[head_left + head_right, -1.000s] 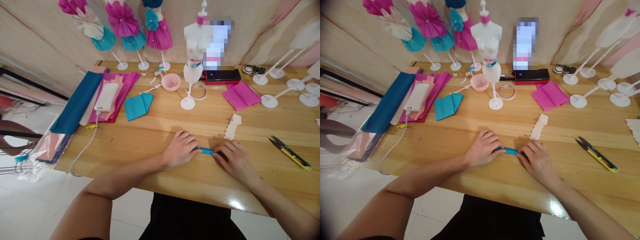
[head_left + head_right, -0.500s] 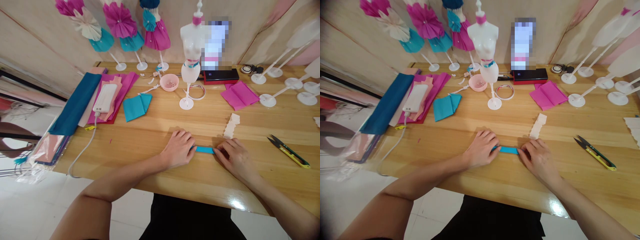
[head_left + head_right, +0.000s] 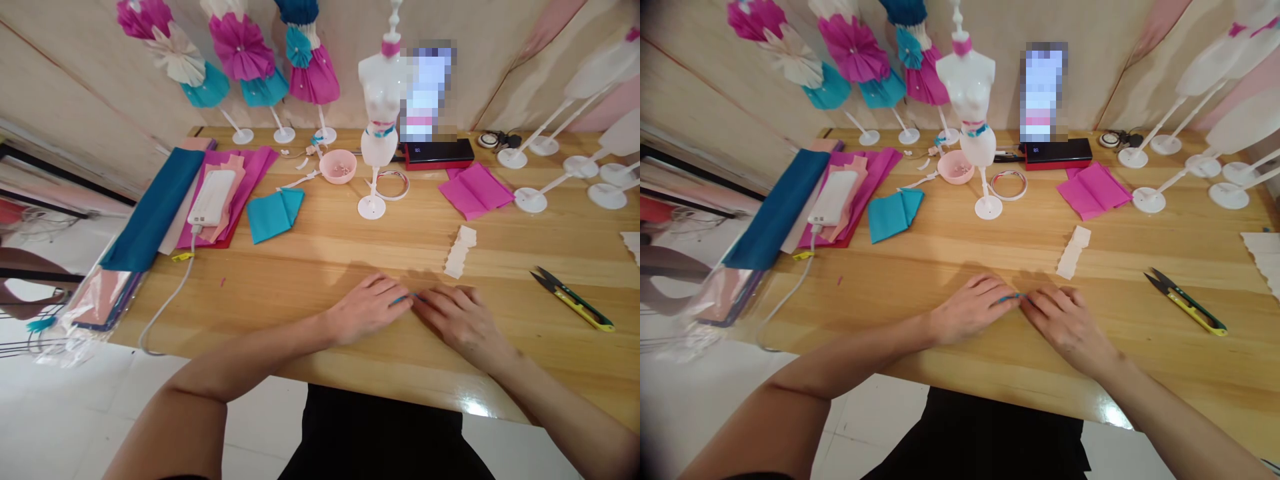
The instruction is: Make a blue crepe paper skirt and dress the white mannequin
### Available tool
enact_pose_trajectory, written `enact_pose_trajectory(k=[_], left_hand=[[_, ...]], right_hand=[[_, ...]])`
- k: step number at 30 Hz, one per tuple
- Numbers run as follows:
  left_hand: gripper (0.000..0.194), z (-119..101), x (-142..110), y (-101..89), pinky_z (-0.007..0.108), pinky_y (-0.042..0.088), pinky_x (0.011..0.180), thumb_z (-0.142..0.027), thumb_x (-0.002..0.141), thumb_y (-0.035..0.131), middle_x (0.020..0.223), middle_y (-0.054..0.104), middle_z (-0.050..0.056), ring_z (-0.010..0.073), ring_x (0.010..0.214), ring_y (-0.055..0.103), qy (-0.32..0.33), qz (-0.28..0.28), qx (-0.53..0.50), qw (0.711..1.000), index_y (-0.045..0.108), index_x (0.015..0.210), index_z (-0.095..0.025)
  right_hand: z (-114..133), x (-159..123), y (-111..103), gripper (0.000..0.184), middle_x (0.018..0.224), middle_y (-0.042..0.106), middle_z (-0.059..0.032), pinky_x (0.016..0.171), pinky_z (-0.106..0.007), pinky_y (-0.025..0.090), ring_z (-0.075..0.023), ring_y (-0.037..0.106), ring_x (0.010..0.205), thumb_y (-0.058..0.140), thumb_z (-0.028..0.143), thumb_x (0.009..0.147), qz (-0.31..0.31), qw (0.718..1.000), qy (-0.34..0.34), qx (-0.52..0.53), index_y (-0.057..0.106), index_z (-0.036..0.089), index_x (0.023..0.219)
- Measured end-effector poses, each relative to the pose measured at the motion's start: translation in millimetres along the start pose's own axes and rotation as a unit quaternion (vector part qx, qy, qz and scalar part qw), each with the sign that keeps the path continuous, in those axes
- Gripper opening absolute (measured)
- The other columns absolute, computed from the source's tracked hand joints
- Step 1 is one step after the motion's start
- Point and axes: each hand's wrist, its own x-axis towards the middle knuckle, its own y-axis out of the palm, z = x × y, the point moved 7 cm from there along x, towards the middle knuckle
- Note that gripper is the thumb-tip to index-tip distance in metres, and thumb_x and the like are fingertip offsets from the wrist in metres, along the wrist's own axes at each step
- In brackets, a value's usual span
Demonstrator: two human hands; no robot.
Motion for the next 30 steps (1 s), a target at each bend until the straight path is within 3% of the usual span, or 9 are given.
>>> enact_pose_trajectory(k=[4,10,15,25,28,30], left_hand=[[0.029,-4,-1,3.0,0.035,0.043,0.093,-0.015,0.097,0.036,0.103,0.065,0.009,0.0199,0.1,0.056,0.02,0.005,0.005,1.0,0.056,0.118,-0.011],[0.031,-9,-4,-1.8,0.035,0.048,0.088,-0.014,0.096,0.037,0.102,0.067,0.01,0.0195,0.099,0.06,0.024,0.001,0.023,0.999,0.055,0.122,-0.01],[0.034,-11,-11,-2.4,0.034,0.05,0.09,-0.014,0.097,0.036,0.107,0.068,0.011,0.0187,0.101,0.061,0.025,-0.009,0.05,0.998,0.053,0.125,-0.01],[0.043,9,-59,6.7,0.035,0.043,0.108,-0.013,0.095,0.038,0.137,0.056,0.007,0.0195,0.128,0.049,-0.033,-0.026,0.042,0.998,0.046,0.137,-0.015],[0.043,10,-60,8.6,0.037,0.043,0.109,-0.012,0.095,0.038,0.136,0.057,0.007,0.019,0.128,0.049,-0.047,-0.028,0.031,0.998,0.047,0.137,-0.016],[0.042,9,-57,8.2,0.039,0.043,0.109,-0.013,0.095,0.038,0.133,0.058,0.008,0.0195,0.126,0.051,-0.049,-0.03,0.03,0.998,0.048,0.136,-0.017]], right_hand=[[9,-4,1,0.036,0.115,0.067,-0.0088,0.087,-0.039,0.039,-0.0244,0.056,0.11,0.049,0.013,0.094,0.012,0.999,-0.017,-0.037,0.054,0.016,0.13],[17,-8,3,0.041,0.118,0.066,-0.0123,0.085,-0.04,0.041,-0.0255,0.059,0.106,0.046,0.01,0.094,0.025,0.997,-0.019,-0.074,0.05,0.013,0.135],[18,-15,7,0.043,0.124,0.061,-0.0193,0.088,-0.042,0.043,-0.0299,0.057,0.111,0.044,0.011,0.095,0.046,0.997,-0.013,-0.064,0.047,0.004,0.137],[9,-37,7,0.046,0.134,0.053,-0.0236,0.094,-0.046,0.045,-0.0339,0.051,0.121,0.04,0.007,0.093,0.061,0.994,0.038,-0.084,0.044,0.001,0.139],[10,-31,1,0.051,0.139,0.05,-0.0235,0.094,-0.049,0.045,-0.0353,0.05,0.124,0.04,0.007,0.092,0.048,0.993,0.066,-0.081,0.038,0.002,0.143],[19,-17,-3,0.057,0.148,0.04,-0.0222,0.101,-0.051,0.041,-0.0358,0.04,0.134,0.041,0.011,0.093,0.023,0.995,0.076,-0.059,0.03,0.003,0.148]])
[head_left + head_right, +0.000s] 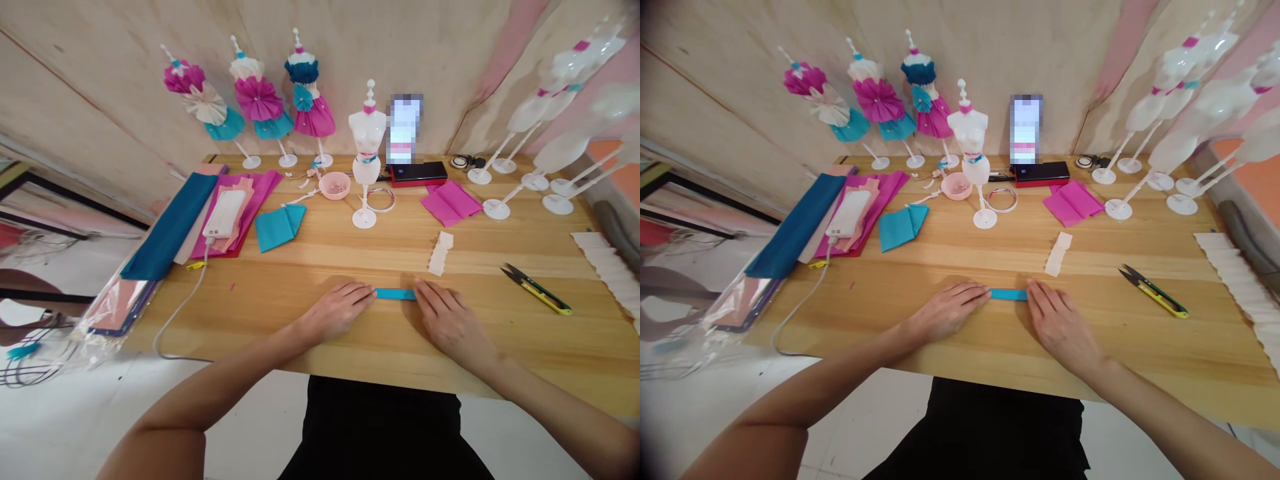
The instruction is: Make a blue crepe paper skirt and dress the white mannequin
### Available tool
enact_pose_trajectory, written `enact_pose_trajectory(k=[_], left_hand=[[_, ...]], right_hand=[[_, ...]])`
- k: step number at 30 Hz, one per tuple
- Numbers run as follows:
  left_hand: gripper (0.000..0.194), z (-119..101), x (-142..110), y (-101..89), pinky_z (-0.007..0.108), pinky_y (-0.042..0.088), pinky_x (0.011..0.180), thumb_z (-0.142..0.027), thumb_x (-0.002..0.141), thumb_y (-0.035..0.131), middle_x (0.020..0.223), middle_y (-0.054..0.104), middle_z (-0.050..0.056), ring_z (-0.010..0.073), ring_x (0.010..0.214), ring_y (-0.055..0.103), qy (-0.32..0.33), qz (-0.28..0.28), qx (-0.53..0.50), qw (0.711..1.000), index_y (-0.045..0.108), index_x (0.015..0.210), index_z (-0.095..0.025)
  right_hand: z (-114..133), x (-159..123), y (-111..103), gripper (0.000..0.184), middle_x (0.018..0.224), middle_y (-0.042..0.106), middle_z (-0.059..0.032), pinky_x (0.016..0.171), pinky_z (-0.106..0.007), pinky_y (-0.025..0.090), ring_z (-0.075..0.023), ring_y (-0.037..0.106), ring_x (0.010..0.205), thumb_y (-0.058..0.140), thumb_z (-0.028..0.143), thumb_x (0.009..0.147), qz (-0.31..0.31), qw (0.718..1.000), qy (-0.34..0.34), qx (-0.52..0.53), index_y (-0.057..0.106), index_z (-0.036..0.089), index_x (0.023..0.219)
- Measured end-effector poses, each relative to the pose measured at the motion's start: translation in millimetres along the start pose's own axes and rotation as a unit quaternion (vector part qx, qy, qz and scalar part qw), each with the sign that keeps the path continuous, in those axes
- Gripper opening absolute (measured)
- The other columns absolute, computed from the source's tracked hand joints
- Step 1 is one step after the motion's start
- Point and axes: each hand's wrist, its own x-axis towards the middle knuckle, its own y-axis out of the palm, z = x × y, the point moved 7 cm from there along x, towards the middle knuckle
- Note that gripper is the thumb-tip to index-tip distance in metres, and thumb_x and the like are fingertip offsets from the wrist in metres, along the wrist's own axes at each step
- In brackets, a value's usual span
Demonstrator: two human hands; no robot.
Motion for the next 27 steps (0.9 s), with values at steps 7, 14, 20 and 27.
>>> enact_pose_trajectory(k=[7,14,20,27], left_hand=[[0.033,-3,6,-6.6,0.042,0.038,0.113,-0.016,0.094,0.041,0.126,0.062,0.008,0.0197,0.121,0.055,0.005,0.0,0.0,1.0,0.06,0.122,-0.015],[0.04,-2,6,-5.7,0.043,0.036,0.114,-0.014,0.094,0.041,0.129,0.061,0.007,0.019,0.122,0.053,0.009,-0.002,0.003,1.0,0.053,0.132,-0.016],[0.042,0,1,-3.5,0.043,0.034,0.115,-0.015,0.095,0.04,0.134,0.059,0.006,0.019,0.127,0.05,0.005,-0.003,0.008,1.0,0.049,0.136,-0.018],[0.039,4,-8,-21.1,0.043,0.033,0.115,-0.013,0.094,0.039,0.136,0.057,0.006,0.0192,0.127,0.05,-0.039,-0.028,0.031,0.998,0.055,0.13,-0.018]], right_hand=[[57,36,10,0.089,0.158,0.013,-0.0213,0.117,-0.05,0.025,-0.0329,0.011,0.147,0.043,0.058,0.092,0.029,0.986,-0.058,0.153,0.011,0.001,0.153],[26,8,18,0.088,0.159,0.007,-0.0169,0.118,-0.05,0.022,-0.0306,0.009,0.147,0.039,0.06,0.093,0.063,0.986,-0.027,0.149,0.003,0.01,0.155],[3,-10,19,0.086,0.159,0.011,-0.0153,0.118,-0.051,0.018,-0.0289,0.013,0.147,0.039,0.058,0.094,0.086,0.992,0.008,0.094,-0.002,0.013,0.155],[6,-9,21,0.086,0.158,0.015,-0.0171,0.117,-0.055,0.017,-0.0296,0.017,0.146,0.037,0.058,0.094,0.063,0.995,0.008,0.074,-0.003,0.013,0.155]])
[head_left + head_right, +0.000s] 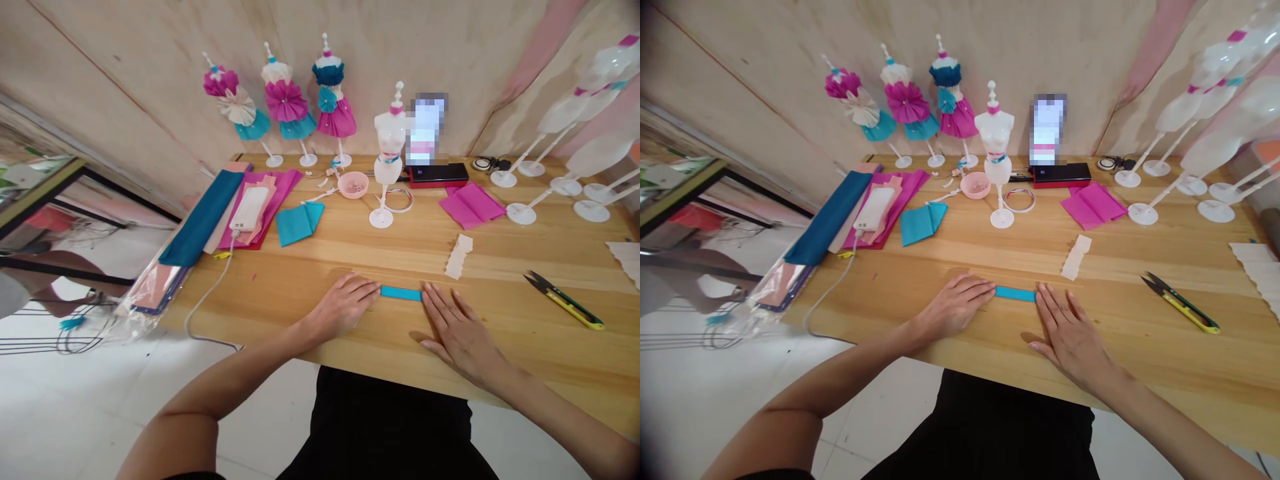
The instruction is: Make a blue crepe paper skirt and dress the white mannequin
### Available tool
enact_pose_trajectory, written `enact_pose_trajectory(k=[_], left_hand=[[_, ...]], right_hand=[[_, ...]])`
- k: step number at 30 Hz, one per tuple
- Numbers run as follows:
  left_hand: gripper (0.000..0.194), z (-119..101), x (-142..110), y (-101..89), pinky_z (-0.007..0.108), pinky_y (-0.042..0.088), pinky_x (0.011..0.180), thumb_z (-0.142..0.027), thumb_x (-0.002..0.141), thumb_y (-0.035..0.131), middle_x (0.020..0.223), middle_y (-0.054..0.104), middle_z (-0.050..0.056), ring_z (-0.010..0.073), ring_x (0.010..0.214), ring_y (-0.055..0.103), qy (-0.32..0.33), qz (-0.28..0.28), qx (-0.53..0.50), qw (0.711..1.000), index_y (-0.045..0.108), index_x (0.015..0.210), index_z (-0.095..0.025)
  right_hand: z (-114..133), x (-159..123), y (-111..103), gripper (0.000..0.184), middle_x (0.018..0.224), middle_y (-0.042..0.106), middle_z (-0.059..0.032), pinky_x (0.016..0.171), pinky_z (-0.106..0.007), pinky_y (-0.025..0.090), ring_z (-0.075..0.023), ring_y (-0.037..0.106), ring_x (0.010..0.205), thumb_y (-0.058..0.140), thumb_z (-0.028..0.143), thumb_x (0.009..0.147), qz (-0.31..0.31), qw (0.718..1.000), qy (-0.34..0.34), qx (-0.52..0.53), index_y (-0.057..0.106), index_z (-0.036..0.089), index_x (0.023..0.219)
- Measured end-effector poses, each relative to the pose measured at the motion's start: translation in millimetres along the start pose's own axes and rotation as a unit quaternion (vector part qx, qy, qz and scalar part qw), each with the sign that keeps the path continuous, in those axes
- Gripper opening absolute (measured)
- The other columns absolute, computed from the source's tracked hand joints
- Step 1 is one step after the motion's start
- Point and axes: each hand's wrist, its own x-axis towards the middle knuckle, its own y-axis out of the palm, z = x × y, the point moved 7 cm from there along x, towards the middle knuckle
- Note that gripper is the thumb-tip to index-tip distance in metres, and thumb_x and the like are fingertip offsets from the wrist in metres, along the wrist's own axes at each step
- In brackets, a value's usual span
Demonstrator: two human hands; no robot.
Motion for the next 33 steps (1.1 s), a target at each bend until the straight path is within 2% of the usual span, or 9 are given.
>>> enact_pose_trajectory(k=[2,4,7,9,14,20,24,28,33], left_hand=[[0.039,-11,12,-4.8,0.04,0.033,0.115,-0.014,0.095,0.038,0.142,0.052,0.007,0.019,0.132,0.046,-0.011,-0.01,0.002,1.0,0.053,0.131,-0.017],[0.044,-30,31,-2.1,0.038,0.03,0.117,-0.021,0.097,0.036,0.152,0.038,0.01,0.0195,0.142,0.034,-0.005,-0.004,-0.005,1.0,0.042,0.141,-0.014],[0.066,-67,55,14.7,0.042,0.016,0.122,-0.05,0.097,0.033,0.158,0.023,0.014,0.0235,0.149,0.016,0.06,0.023,-0.034,0.997,0.026,0.148,-0.009],[0.081,-72,63,29.8,0.042,0.012,0.123,-0.061,0.093,0.029,0.157,0.022,0.017,0.0248,0.149,0.012,0.032,0.047,-0.054,0.997,0.019,0.149,-0.004],[0.087,-57,50,49.3,0.042,0.011,0.122,-0.067,0.09,0.025,0.159,0.014,0.016,0.024,0.15,0.009,0.021,0.098,-0.07,0.992,0.009,0.152,-0.007],[0.082,-31,19,30.2,0.045,0.006,0.121,-0.065,0.092,0.025,0.159,0.017,0.013,0.0223,0.149,0.015,0.0,0.119,-0.038,0.992,0.009,0.153,-0.013],[0.076,-24,7,18.9,0.044,0.009,0.121,-0.061,0.094,0.027,0.158,0.021,0.011,0.0208,0.148,0.019,-0.017,0.117,-0.029,0.993,0.013,0.152,-0.015],[0.074,-23,10,20.7,0.045,0.013,0.121,-0.061,0.093,0.03,0.154,0.033,0.012,0.0233,0.144,0.028,-0.046,0.085,-0.008,0.995,0.027,0.149,-0.013],[0.058,-25,16,22.9,0.044,0.019,0.119,-0.052,0.096,0.034,0.144,0.048,0.012,0.0233,0.137,0.04,-0.053,0.043,-0.003,0.998,0.042,0.138,-0.013]], right_hand=[[0,0,2,0.087,0.158,0.017,-0.0181,0.116,-0.056,0.017,-0.0301,0.017,0.146,0.039,0.059,0.093,-0.004,1.0,-0.002,-0.001,-0.001,0.013,0.155],[-1,-2,5,0.088,0.157,0.021,-0.0192,0.116,-0.057,0.018,-0.0312,0.019,0.146,0.041,0.06,0.092,-0.008,1.0,-0.005,-0.001,0.003,0.012,0.155],[-2,-4,8,0.086,0.153,0.031,-0.021,0.115,-0.059,0.017,-0.0328,0.023,0.144,0.043,0.057,0.092,-0.013,1.0,-0.012,-0.002,0.008,0.01,0.154],[-1,-5,7,0.083,0.153,0.032,-0.0209,0.115,-0.059,0.018,-0.0329,0.023,0.144,0.043,0.054,0.093,-0.013,1.0,-0.016,0.004,0.011,0.009,0.154],[-1,-2,-3,0.083,0.157,0.02,-0.018,0.116,-0.057,0.019,-0.0309,0.02,0.145,0.042,0.055,0.093,-0.025,0.999,0.006,0.028,0.008,0.012,0.155],[1,-3,-3,0.083,0.158,0.02,-0.0173,0.115,-0.057,0.018,-0.0308,0.019,0.146,0.042,0.054,0.093,-0.029,0.999,-0.004,0.04,0.007,0.012,0.155],[-7,0,-6,0.072,0.152,0.034,-0.0176,0.113,-0.054,0.024,-0.0302,0.031,0.141,0.044,0.053,0.094,-0.05,0.998,-0.008,0.041,0.027,0.011,0.15],[-28,18,-20,0.033,0.123,0.064,-0.0099,0.095,-0.044,0.042,-0.0247,0.057,0.113,0.041,0.035,0.099,-0.081,0.995,0.037,0.051,0.06,0.019,0.121],[-45,34,-21,0.024,0.091,0.063,-0.0099,0.078,-0.04,0.046,-0.0251,0.058,0.088,0.046,0.037,0.095,-0.066,0.994,0.066,0.062,0.062,0.018,0.095]])
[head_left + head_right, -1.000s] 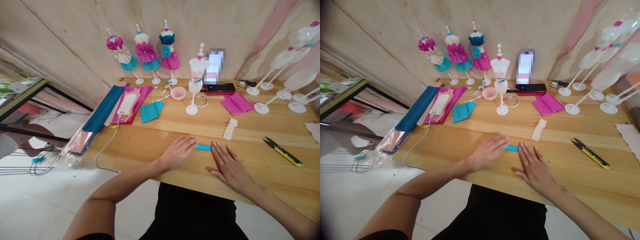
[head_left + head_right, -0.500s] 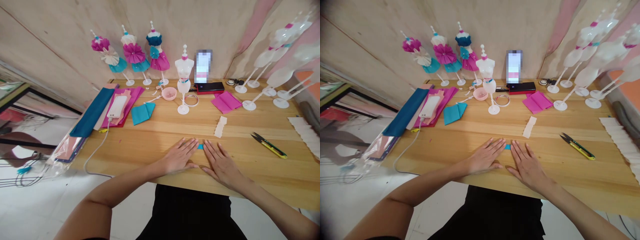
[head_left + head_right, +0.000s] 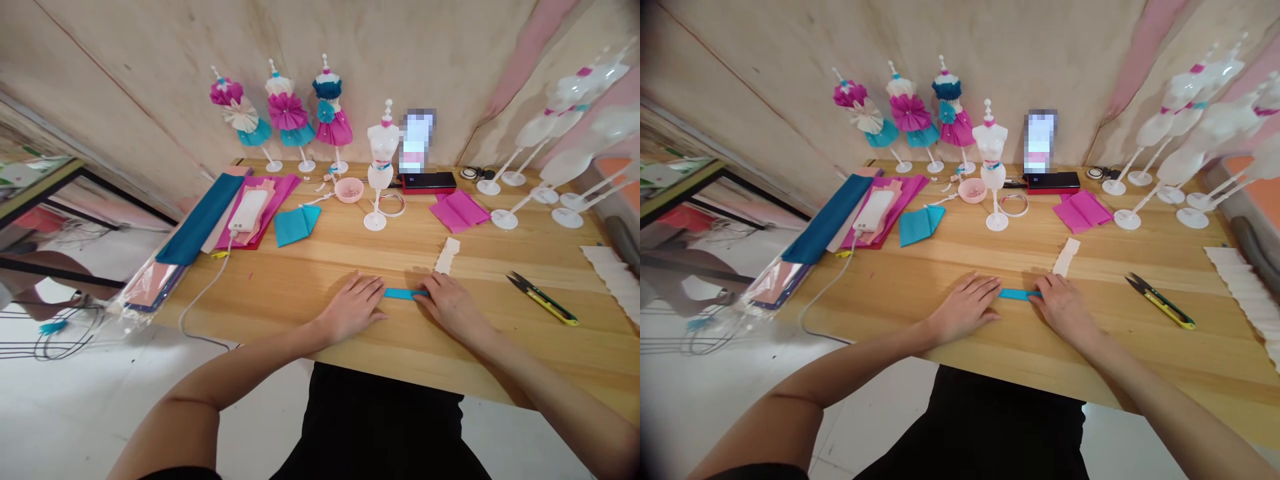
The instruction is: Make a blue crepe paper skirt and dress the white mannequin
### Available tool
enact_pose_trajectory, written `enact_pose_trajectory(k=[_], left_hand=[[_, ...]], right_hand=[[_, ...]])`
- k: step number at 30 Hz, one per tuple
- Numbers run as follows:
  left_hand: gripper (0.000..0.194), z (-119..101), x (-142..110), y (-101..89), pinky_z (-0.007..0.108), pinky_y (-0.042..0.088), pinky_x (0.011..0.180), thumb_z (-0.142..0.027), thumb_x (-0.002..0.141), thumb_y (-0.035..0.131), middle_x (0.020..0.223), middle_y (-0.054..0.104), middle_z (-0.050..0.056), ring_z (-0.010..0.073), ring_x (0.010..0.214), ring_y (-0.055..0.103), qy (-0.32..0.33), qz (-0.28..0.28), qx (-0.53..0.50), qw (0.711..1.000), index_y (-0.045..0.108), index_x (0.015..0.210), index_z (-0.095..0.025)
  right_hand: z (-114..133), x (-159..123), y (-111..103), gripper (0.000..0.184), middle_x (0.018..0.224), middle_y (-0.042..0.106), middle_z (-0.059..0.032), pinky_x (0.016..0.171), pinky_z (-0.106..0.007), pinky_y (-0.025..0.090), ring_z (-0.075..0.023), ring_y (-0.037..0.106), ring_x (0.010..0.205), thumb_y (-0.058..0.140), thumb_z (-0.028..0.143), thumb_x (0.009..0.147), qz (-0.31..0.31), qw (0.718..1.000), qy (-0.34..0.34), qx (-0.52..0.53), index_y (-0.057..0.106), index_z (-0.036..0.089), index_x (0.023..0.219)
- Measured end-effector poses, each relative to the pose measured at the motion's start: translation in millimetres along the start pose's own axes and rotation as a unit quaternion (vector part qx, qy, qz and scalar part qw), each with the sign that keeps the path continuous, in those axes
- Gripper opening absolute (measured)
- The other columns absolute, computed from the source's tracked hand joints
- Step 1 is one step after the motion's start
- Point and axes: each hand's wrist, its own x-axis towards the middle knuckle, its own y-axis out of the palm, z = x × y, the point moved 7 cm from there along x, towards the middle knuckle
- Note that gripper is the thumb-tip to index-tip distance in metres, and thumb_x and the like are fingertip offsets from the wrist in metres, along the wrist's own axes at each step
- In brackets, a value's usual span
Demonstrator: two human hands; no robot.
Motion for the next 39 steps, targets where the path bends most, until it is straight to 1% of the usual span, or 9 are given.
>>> enact_pose_trajectory(k=[7,10,16,20,24,27,32,34,39], left_hand=[[0.073,17,29,-13.7,0.04,0.039,0.102,-0.066,0.085,0.047,0.135,0.054,0.013,0.0255,0.125,0.05,-0.073,0.009,-0.146,0.987,0.038,0.139,-0.016],[0.062,18,55,-15.1,0.038,0.039,0.099,-0.066,0.083,0.05,0.124,0.062,0.009,0.0255,0.118,0.054,-0.044,0.035,-0.228,0.972,0.054,0.125,-0.02],[0.037,6,88,-5.8,0.025,0.045,0.066,-0.049,0.091,0.046,0.085,0.071,0.004,0.0161,0.074,0.065,-0.013,0.158,-0.427,0.89,0.065,0.094,-0.018],[0.031,17,105,-16.8,0.026,0.047,0.072,-0.04,0.093,0.044,0.088,0.071,0.004,0.0164,0.08,0.065,-0.098,0.023,-0.432,0.896,0.064,0.094,-0.017],[0.029,25,109,-16.6,0.03,0.049,0.08,-0.042,0.093,0.045,0.095,0.07,0.005,0.0179,0.088,0.064,-0.156,-0.078,-0.438,0.882,0.062,0.099,-0.018],[0.04,24,113,0.4,0.033,0.051,0.083,-0.051,0.087,0.054,0.101,0.069,0.008,0.0193,0.09,0.066,-0.151,-0.053,-0.55,0.82,0.058,0.109,-0.017],[0.068,22,114,27.0,0.039,0.052,0.091,-0.069,0.086,0.039,0.116,0.065,0.017,0.0222,0.095,0.068,-0.16,0.027,-0.791,0.59,0.06,0.114,-0.011],[0.066,25,114,30.4,0.042,0.05,0.094,-0.067,0.084,0.047,0.113,0.066,0.019,0.0237,0.096,0.068,-0.163,0.024,-0.809,0.565,0.063,0.11,-0.009],[0.052,35,113,34.6,0.044,0.049,0.096,-0.053,0.08,0.065,0.106,0.07,0.016,0.0224,0.091,0.069,-0.166,-0.009,-0.797,0.581,0.065,0.108,-0.009]], right_hand=[[7,0,-1,0.021,0.086,0.061,-0.0076,0.07,-0.035,0.046,-0.0211,0.057,0.079,0.041,0.033,0.096,-0.007,0.996,-0.045,0.075,0.056,0.02,0.091],[10,1,-9,0.02,0.085,0.062,-0.0066,0.067,-0.032,0.045,-0.0191,0.058,0.074,0.041,0.033,0.097,-0.002,0.994,-0.069,0.087,0.055,0.02,0.094],[-11,15,-32,0.022,0.089,0.067,-0.0076,0.071,-0.035,0.048,-0.021,0.062,0.079,0.045,0.038,0.095,-0.04,0.987,-0.007,0.158,0.058,0.021,0.1],[-32,35,-35,0.045,0.098,0.066,-0.0075,0.07,-0.034,0.05,-0.0198,0.064,0.082,0.062,0.046,0.084,-0.084,0.904,0.137,0.395,0.05,0.02,0.118],[-31,54,-27,0.031,0.079,0.062,-0.0016,0.064,-0.028,0.045,-0.0143,0.057,0.071,0.064,0.047,0.082,-0.094,0.834,0.184,0.512,0.058,0.018,0.091],[-32,63,-23,0.03,0.072,0.057,0.0013,0.06,-0.026,0.042,-0.012,0.051,0.066,0.066,0.047,0.081,-0.11,0.806,0.187,0.55,0.058,0.018,0.081],[-32,73,-18,0.028,0.067,0.052,0.0021,0.055,-0.028,0.042,-0.0125,0.049,0.06,0.068,0.046,0.08,-0.036,0.765,0.155,0.624,0.058,0.019,0.08],[-31,77,-16,0.029,0.064,0.051,0.0025,0.055,-0.03,0.044,-0.013,0.049,0.059,0.067,0.046,0.08,0.004,0.752,0.145,0.643,0.058,0.019,0.079],[-35,83,-12,0.033,0.067,0.051,0.001,0.058,-0.03,0.044,-0.013,0.05,0.061,0.069,0.05,0.077,0.005,0.767,0.147,0.625,0.062,0.017,0.076]])
